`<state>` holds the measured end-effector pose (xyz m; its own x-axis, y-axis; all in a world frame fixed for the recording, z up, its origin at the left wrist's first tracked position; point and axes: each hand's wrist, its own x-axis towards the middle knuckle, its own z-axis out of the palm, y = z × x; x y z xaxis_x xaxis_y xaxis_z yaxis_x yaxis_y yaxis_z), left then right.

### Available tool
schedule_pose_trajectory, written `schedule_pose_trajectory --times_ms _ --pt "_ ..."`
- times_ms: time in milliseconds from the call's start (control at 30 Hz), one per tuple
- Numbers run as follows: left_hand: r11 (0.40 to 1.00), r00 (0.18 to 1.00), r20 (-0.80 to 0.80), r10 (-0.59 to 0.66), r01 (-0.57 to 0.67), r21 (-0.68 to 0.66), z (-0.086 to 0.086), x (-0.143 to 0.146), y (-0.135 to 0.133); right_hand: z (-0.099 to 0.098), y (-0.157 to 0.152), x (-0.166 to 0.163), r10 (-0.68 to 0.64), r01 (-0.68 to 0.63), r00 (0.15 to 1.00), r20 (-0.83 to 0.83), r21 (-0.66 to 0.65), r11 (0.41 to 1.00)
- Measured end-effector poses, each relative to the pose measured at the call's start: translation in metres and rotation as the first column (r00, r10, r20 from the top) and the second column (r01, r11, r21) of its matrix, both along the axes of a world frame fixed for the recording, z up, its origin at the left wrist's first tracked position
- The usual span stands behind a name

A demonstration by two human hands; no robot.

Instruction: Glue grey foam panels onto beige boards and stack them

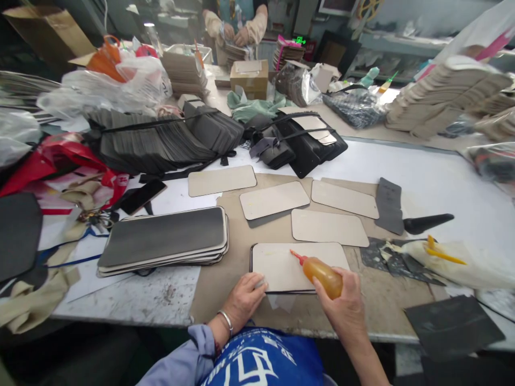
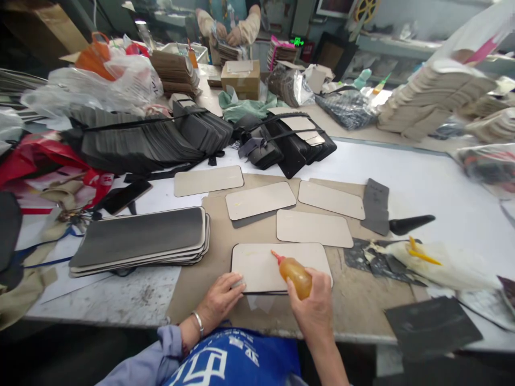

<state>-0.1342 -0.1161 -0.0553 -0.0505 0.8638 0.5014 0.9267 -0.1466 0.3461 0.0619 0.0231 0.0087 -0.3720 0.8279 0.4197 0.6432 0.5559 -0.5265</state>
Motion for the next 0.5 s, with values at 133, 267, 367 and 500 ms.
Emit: schedule_pose_trajectory --times_ms 133,267,367,500 --pt "1.000 1.000 0.002 -0.012 0.012 0.019 -0.004 -0.001 0.000 -0.001 0.025 0.038 -0.196 0.186 0.978 0.076 0.122 0.975" --pt "0.998 0.999 0.008 -0.044 0.044 0.049 -0.006 -0.003 0.000 0.004 0.023 0.048 -0.233 0.204 0.962 0.144 0.194 0.960" --pt "0.994 0.996 -0.020 -0.083 0.084 0.074 -0.005 -0.007 -0.005 0.010 -0.009 0.028 -0.086 0.069 0.988 0.129 0.132 0.989" --pt "0.993 0.995 -0.021 -0.094 0.095 0.076 -0.003 -0.013 -0.014 0.013 -0.061 -0.013 0.120 -0.118 0.992 0.032 -0.041 0.992"
